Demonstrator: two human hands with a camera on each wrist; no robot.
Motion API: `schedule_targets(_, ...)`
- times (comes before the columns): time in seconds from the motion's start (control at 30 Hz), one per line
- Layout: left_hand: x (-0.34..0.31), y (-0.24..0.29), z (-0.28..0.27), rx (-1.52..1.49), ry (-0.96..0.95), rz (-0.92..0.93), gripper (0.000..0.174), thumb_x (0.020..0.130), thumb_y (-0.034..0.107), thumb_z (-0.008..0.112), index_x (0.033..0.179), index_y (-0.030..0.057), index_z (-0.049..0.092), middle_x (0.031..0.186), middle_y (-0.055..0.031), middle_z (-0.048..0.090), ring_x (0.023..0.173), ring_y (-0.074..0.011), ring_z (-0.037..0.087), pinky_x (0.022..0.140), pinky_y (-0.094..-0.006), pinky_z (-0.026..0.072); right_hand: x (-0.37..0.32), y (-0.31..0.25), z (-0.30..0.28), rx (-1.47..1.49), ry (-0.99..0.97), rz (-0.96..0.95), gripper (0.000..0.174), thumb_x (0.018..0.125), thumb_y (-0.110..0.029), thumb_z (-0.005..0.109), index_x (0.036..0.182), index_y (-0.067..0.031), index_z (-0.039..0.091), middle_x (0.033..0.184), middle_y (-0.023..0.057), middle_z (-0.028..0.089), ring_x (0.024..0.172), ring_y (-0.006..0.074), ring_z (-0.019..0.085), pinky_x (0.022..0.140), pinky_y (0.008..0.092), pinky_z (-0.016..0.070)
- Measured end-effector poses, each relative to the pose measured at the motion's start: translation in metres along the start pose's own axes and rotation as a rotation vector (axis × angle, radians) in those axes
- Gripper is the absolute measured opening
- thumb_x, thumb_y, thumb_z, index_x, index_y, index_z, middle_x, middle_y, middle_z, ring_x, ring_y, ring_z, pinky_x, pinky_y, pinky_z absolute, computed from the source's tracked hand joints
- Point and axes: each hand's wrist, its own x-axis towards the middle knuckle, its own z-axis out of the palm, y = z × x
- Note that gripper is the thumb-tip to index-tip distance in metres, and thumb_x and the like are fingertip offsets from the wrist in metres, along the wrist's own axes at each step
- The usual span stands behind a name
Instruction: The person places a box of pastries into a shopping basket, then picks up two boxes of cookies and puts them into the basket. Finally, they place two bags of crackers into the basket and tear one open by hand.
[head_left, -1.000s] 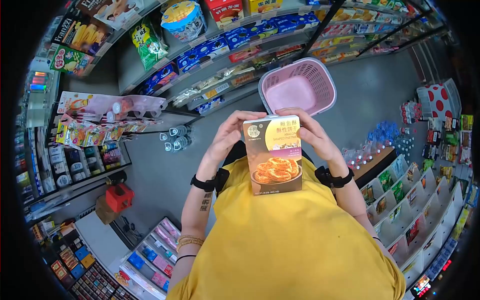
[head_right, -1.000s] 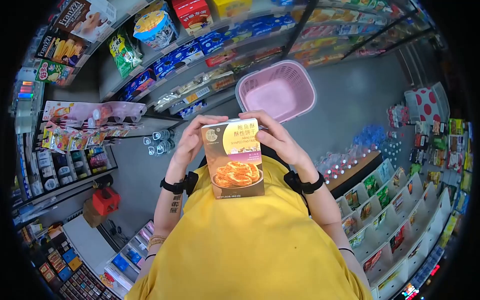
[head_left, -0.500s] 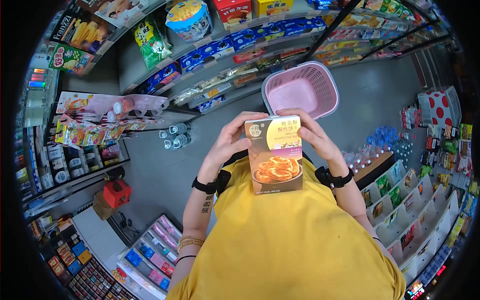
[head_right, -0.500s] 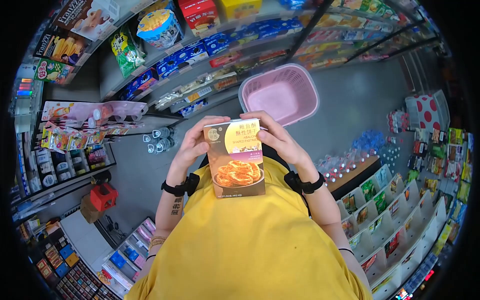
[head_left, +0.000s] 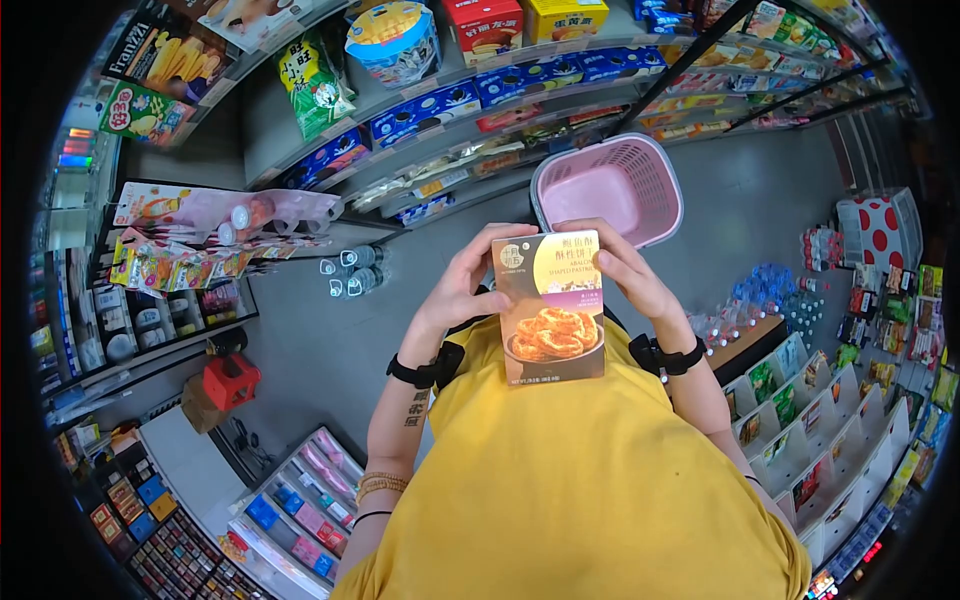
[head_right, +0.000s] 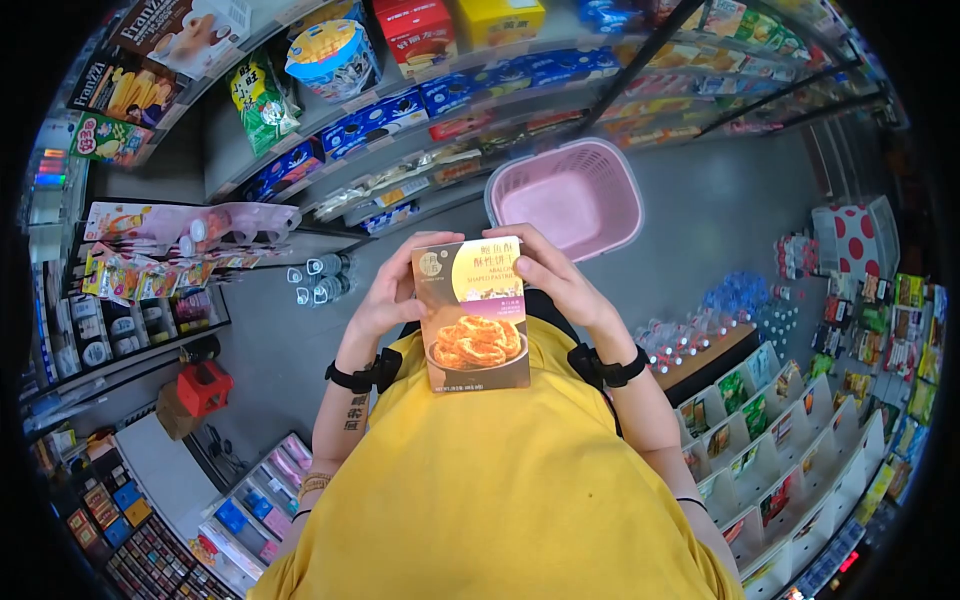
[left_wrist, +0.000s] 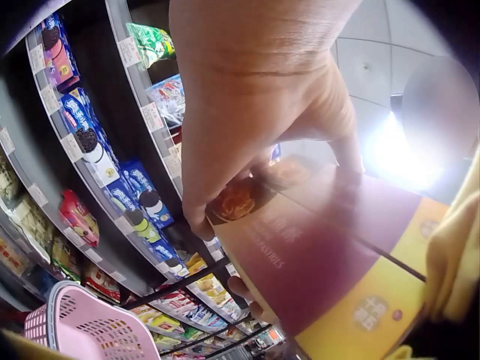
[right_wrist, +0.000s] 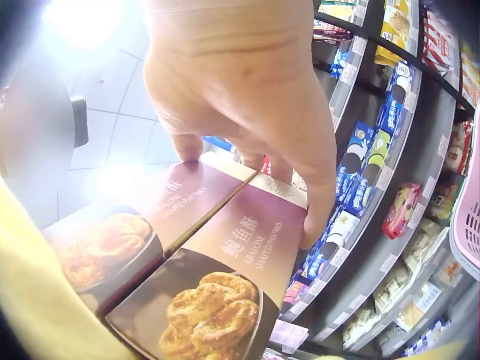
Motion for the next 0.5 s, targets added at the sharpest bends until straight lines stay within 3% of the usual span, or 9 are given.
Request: schedule_targets(0.5, -0.0017, -0.001, -0.0067, 0.029, 0.043, 0.021, 0.086, 0.078, 0.044, 0.085, 0.143, 0.0023, 0.049, 0.142, -0.0093, 0.05, 0.135, -0.0221, 0.047, 0.114, -0.0376, 0.0354, 0.0111, -0.0052, 0.0021, -0.016, -0.017, 0.019, 0.054, 0.106, -0.041, 0.047, 0.143, -0.0017, 0.047, 0.134, 0.0091, 0.053, 0.127, 0.0171, 0.05, 0.108, 0.0338, 0.0382)
